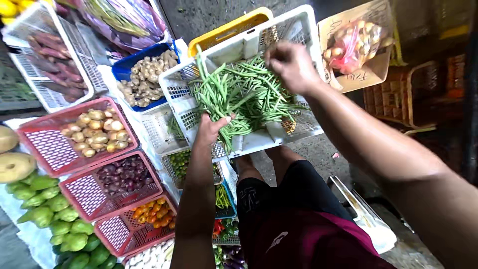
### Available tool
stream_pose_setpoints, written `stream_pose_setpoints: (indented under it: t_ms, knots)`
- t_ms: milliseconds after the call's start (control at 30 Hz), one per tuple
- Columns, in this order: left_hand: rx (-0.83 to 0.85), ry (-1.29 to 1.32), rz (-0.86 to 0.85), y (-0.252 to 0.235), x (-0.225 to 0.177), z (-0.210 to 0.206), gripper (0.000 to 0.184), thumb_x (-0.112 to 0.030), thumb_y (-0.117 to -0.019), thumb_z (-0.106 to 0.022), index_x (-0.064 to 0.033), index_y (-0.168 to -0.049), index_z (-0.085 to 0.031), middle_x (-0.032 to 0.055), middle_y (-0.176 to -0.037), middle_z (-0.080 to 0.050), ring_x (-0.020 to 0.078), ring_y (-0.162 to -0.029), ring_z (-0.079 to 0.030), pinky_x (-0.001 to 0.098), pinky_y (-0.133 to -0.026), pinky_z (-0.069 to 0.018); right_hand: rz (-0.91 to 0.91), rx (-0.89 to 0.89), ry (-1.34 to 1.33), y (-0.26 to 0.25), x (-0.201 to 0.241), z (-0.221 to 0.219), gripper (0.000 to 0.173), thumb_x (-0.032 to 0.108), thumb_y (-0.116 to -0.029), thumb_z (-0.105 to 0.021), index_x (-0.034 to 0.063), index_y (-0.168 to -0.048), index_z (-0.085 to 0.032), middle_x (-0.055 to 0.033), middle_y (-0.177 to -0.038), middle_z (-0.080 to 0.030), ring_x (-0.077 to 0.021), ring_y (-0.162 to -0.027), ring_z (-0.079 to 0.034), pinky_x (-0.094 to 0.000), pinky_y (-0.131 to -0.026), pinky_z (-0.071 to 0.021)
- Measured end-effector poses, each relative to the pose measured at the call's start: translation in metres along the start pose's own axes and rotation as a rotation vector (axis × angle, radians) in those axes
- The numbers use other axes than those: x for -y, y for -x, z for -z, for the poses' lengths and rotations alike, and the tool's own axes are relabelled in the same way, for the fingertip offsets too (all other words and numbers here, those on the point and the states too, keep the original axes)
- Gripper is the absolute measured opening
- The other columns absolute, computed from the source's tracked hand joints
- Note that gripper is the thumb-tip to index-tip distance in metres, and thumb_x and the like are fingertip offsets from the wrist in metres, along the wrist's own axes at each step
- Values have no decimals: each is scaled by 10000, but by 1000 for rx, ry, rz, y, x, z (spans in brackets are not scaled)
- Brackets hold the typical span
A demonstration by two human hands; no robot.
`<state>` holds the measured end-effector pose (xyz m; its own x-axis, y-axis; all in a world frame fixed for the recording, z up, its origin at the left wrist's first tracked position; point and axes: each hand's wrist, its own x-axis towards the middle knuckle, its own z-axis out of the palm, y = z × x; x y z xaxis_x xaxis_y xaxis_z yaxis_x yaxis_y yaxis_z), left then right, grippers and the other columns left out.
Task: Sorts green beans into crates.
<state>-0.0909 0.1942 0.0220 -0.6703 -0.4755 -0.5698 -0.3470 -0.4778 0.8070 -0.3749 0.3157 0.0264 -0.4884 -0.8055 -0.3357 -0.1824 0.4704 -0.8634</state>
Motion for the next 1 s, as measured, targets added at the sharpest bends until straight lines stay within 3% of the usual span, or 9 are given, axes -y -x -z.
stream_pose_setpoints:
  t_ms: [67,167,300,467,667,767,867,933,1000]
  knots:
    - [72,180,53,6,10,8,449,-202,-853,-730,-62,-1261,-608,124,-992,-734,275,-917,-727,488,-876,-606,-52,159,-110,36,-10,-26,173,148,-1014,-599,54,-1127,-690,-81,-1021,-714,-171,-899,-697,-412,-842,-599]
    - [165,305,78,5,20,15,363,-238,-880,-696,-71,-1196,-632,94,-924,-712,249,-846,-716,480,-847,-606,-126,322,-341,64,-5,-65,215,165,-992,-639,49,-1169,-680,-64,-978,-717,-150,-840,-688,-357,-770,-599]
    - [151,186,187,12,20,14,372,-214,-819,-713,-95,-1160,-628,69,-851,-722,222,-761,-714,427,-761,-614,-231,222,-409,61,18,-103,418,347,-943,-729,65,-1240,-648,-55,-900,-695,-145,-737,-648,-346,-664,-564]
    - [221,163,231,13,15,21,320,-113,-783,-700,-55,-1079,-594,74,-791,-692,202,-702,-697,385,-720,-621,-344,123,-453,43,43,-121,220,270,-1015,-642,58,-1035,-692,-69,-900,-691,-164,-737,-657,-348,-638,-562]
    - [183,-6,257,31,-3,42,444,-47,-846,-700,-27,-1254,-525,86,-873,-696,188,-729,-701,342,-701,-622,-299,71,-414,56,59,-129,186,199,-996,-632,57,-1111,-666,-69,-952,-676,-162,-753,-657,-337,-616,-573]
    - [179,-288,301,29,4,47,628,-176,-830,-784,-67,-1391,-523,151,-1075,-709,270,-868,-712,453,-760,-613,-376,-173,-488,69,47,-126,258,248,-1004,-632,82,-1201,-626,-72,-1072,-666,-176,-867,-656,-364,-682,-569]
    - [226,-440,236,11,9,48,596,-195,-816,-796,-31,-1341,-565,180,-1083,-712,278,-903,-720,487,-791,-612,-93,-451,-106,83,51,-109,369,271,-940,-709,41,-1219,-636,-79,-1070,-668,-136,-910,-661,-317,-781,-577]
    - [269,-518,182,6,6,48,523,-178,-809,-806,-47,-1282,-625,162,-1103,-714,266,-974,-709,509,-843,-594,9,-280,188,87,76,-95,350,304,-939,-713,43,-1171,-693,-97,-1062,-703,-174,-949,-686,-391,-847,-592]
    - [313,-550,152,7,1,47,477,-154,-809,-816,-66,-1248,-652,145,-1110,-720,253,-1001,-706,512,-866,-587,-32,64,379,78,92,-93,338,378,-936,-731,129,-1165,-741,-54,-1069,-743,-208,-994,-712,-517,-932,-583]
